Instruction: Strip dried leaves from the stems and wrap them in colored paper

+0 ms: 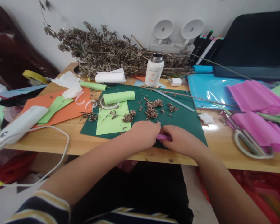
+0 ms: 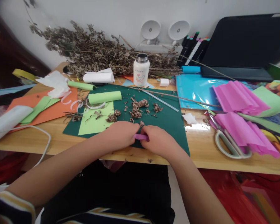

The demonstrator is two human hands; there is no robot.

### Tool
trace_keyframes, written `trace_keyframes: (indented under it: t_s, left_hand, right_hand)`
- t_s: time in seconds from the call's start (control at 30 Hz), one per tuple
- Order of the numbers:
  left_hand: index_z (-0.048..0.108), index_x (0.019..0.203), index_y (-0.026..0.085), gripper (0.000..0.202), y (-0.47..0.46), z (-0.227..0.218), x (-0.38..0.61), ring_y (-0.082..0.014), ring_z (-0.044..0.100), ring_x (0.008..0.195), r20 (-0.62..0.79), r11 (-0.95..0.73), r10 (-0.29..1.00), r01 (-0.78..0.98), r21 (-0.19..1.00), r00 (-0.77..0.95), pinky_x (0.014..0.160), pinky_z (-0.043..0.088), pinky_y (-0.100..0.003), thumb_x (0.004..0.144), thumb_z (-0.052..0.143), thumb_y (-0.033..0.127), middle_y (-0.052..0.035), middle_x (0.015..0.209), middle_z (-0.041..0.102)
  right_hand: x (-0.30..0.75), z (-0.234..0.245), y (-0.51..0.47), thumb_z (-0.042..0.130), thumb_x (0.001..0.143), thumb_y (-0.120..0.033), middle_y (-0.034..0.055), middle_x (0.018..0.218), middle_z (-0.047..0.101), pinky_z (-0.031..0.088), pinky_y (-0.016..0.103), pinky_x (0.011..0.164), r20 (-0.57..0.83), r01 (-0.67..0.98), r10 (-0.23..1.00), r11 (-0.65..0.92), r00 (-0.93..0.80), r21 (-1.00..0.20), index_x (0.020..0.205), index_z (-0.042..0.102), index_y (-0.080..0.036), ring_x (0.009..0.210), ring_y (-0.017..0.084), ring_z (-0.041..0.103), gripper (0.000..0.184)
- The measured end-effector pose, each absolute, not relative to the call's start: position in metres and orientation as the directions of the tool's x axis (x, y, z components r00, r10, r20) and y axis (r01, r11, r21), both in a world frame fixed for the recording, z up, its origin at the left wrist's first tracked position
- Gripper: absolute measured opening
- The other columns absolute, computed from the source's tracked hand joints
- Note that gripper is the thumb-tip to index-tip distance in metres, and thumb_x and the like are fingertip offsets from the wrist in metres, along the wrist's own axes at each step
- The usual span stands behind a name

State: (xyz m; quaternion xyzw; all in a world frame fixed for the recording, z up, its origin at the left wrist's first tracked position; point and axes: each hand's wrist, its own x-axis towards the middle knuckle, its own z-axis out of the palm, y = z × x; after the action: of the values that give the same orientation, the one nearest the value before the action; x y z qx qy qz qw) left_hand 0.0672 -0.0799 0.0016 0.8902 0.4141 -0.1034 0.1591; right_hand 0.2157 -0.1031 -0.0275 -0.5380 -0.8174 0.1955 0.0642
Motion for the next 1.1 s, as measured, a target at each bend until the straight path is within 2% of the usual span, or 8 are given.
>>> trace_keyframes:
  t_s: [0.17, 0.3, 0.4, 0.5, 0.6, 0.73, 0.87, 1.1]
  left_hand:
    - [0.041, 0.083, 0.017, 0.02, -0.069, 0.003, 0.062, -0.0154, 0.053, 0.06, -0.313, -0.518, 0.642, 0.697, 0.496, 0.7, 0.048, 0.039, -0.024, 0.063, 0.043, 0.016, -0.0039, 0.071, 0.055]
    - [0.038, 0.07, 0.017, 0.008, -0.06, 0.0, 0.056, -0.0067, 0.043, 0.041, -0.471, -0.108, 0.5, 0.592, 0.799, 0.727, 0.037, 0.033, -0.018, 0.066, 0.044, 0.019, 0.0041, 0.055, 0.044]
    - [0.036, 0.063, 0.017, 0.021, -0.054, -0.006, 0.048, -0.0032, 0.031, 0.034, -0.422, 0.152, 0.453, 0.398, 0.905, 0.786, 0.031, 0.022, -0.015, 0.071, 0.046, 0.032, 0.007, 0.047, 0.033]
    - [0.037, 0.066, 0.017, 0.031, -0.049, -0.01, 0.038, -0.0019, 0.027, 0.031, -0.365, 0.343, 0.463, 0.216, 0.914, 0.808, 0.03, 0.018, -0.014, 0.071, 0.046, 0.045, 0.0084, 0.044, 0.03]
    - [0.035, 0.066, 0.017, 0.032, -0.044, -0.012, 0.032, -0.002, 0.025, 0.03, -0.3, 0.487, 0.549, -0.006, 0.874, 0.78, 0.03, 0.018, -0.013, 0.072, 0.044, 0.047, 0.0088, 0.042, 0.03]
    - [0.033, 0.067, 0.018, 0.029, -0.031, -0.015, 0.03, -0.0022, 0.023, 0.029, -0.306, 0.574, 0.771, -0.402, 0.714, 0.558, 0.03, 0.02, -0.013, 0.078, 0.036, 0.044, 0.0096, 0.04, 0.027]
    - [0.034, 0.064, 0.017, 0.032, -0.02, -0.02, 0.028, -0.0021, 0.026, 0.03, -0.366, 0.502, 0.865, -0.608, 0.615, 0.344, 0.032, 0.025, -0.012, 0.079, 0.033, 0.045, 0.0091, 0.04, 0.027]
    - [0.038, 0.058, 0.015, 0.034, -0.021, -0.025, 0.031, -0.0046, 0.035, 0.031, -0.432, 0.433, 0.884, -0.666, 0.607, 0.182, 0.034, 0.03, -0.015, 0.076, 0.04, 0.045, 0.0064, 0.036, 0.034]
  right_hand:
    - [0.218, -0.007, -0.098, 0.046, 0.065, -0.018, -0.001, 0.064, 0.057, 0.027, 0.021, 0.044, -0.106, 0.868, 0.905, 0.353, -0.411, -0.349, 0.071, 0.05, -0.021, 0.053, 0.011, 0.047, 0.007]
    - [0.213, 0.016, -0.084, 0.046, 0.064, -0.016, -0.0011, 0.062, 0.057, 0.027, 0.021, 0.045, -0.098, 0.833, 0.864, 0.436, -0.493, -0.341, 0.069, 0.052, -0.021, 0.054, 0.011, 0.047, 0.009]
    - [0.207, 0.033, -0.069, 0.049, 0.064, -0.019, -0.0013, 0.063, 0.057, 0.029, 0.021, 0.046, -0.102, 0.788, 0.818, 0.5, -0.565, -0.359, 0.067, 0.053, -0.02, 0.055, 0.011, 0.048, 0.005]
    - [0.203, 0.041, -0.051, 0.051, 0.064, -0.02, -0.0013, 0.067, 0.058, 0.035, 0.021, 0.051, -0.072, 0.713, 0.772, 0.543, -0.632, -0.443, 0.07, 0.055, -0.021, 0.06, 0.012, 0.05, 0.008]
    - [0.201, 0.031, -0.032, 0.05, 0.068, -0.023, 0.0007, 0.082, 0.059, 0.041, 0.022, 0.057, 0.058, 0.573, 0.777, 0.511, -0.627, -0.641, 0.09, 0.052, -0.021, 0.067, 0.011, 0.053, 0.023]
    - [0.186, 0.0, -0.017, 0.047, 0.073, -0.031, 0.0095, 0.106, 0.049, 0.044, 0.029, 0.07, 0.372, 0.376, 0.851, 0.503, -0.37, -0.778, 0.113, 0.036, -0.018, 0.089, 0.015, 0.051, 0.043]
    - [0.161, -0.023, -0.021, 0.057, 0.065, -0.039, 0.0118, 0.12, 0.041, 0.034, 0.038, 0.09, 0.511, 0.408, 0.682, 0.727, -0.523, -0.552, 0.115, 0.038, -0.018, 0.111, 0.021, 0.036, 0.057]
    - [0.146, -0.036, -0.026, 0.048, 0.072, -0.022, 0.0089, 0.117, 0.048, 0.037, 0.035, 0.088, 0.597, 0.46, 0.545, 0.833, -0.589, -0.306, 0.106, 0.051, -0.017, 0.108, 0.017, 0.042, 0.034]
